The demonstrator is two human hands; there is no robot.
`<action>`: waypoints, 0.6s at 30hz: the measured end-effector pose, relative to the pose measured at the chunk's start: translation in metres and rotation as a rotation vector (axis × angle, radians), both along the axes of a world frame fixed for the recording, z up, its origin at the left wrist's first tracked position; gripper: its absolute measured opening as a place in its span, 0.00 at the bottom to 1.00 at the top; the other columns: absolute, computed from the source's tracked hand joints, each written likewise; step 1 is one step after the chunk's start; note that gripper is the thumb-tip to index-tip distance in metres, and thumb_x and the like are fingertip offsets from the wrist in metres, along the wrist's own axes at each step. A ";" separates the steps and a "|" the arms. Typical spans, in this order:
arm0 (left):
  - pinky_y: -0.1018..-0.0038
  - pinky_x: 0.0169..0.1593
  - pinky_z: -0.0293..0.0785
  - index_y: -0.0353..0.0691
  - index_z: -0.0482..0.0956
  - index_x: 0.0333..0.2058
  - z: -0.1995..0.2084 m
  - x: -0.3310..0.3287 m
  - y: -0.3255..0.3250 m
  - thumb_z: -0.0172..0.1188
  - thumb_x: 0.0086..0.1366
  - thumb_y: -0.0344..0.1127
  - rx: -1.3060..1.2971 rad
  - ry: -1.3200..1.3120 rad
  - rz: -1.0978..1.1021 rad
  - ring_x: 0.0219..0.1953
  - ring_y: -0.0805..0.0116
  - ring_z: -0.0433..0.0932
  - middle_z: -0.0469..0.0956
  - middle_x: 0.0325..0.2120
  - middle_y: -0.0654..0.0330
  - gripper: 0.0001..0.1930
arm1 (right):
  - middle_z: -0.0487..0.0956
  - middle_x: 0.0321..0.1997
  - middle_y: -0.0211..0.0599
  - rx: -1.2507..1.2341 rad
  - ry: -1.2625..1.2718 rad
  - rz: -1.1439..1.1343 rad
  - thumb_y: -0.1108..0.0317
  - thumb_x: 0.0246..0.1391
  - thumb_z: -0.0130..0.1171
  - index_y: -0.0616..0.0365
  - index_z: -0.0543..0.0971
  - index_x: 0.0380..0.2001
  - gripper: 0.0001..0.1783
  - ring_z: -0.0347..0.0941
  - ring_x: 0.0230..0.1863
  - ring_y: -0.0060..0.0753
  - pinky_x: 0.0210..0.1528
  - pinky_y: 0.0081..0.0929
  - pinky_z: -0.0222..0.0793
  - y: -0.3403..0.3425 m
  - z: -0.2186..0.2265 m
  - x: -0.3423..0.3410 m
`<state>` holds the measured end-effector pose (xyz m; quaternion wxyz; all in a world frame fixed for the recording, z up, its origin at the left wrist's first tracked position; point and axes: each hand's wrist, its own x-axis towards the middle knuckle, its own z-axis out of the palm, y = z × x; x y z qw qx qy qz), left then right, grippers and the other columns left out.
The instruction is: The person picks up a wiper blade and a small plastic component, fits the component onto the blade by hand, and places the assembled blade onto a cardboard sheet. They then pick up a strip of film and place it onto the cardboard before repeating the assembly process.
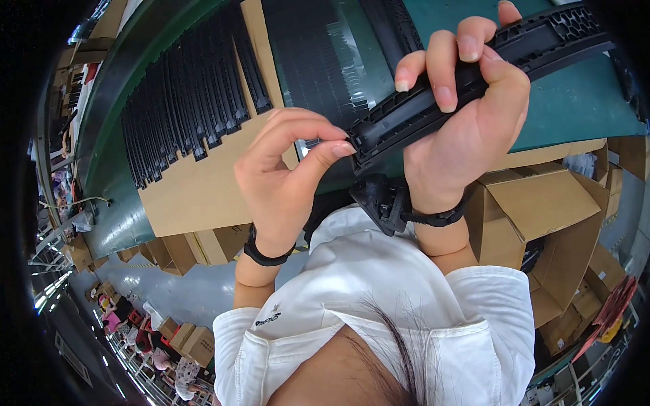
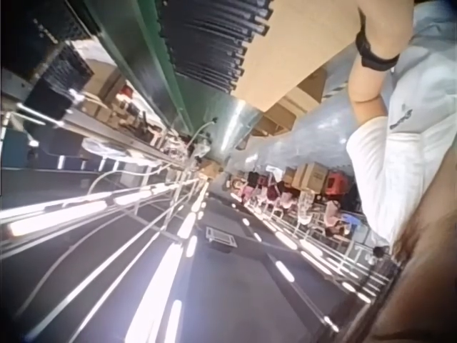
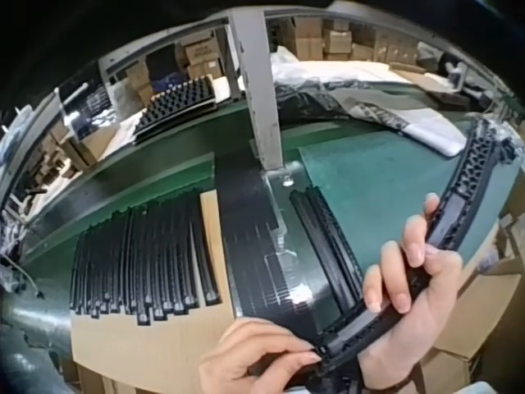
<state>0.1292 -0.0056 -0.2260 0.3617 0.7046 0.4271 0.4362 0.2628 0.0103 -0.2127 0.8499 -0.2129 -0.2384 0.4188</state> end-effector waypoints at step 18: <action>0.83 0.34 0.63 0.31 0.72 0.21 0.028 -0.007 0.009 0.58 0.43 0.20 -0.673 -0.249 -0.261 0.27 0.76 0.68 0.71 0.22 0.62 0.04 | 0.60 0.25 0.31 -0.084 0.336 0.532 0.77 0.47 0.34 0.68 0.61 0.40 0.15 0.52 0.15 0.16 0.21 0.14 0.56 0.016 -0.015 0.018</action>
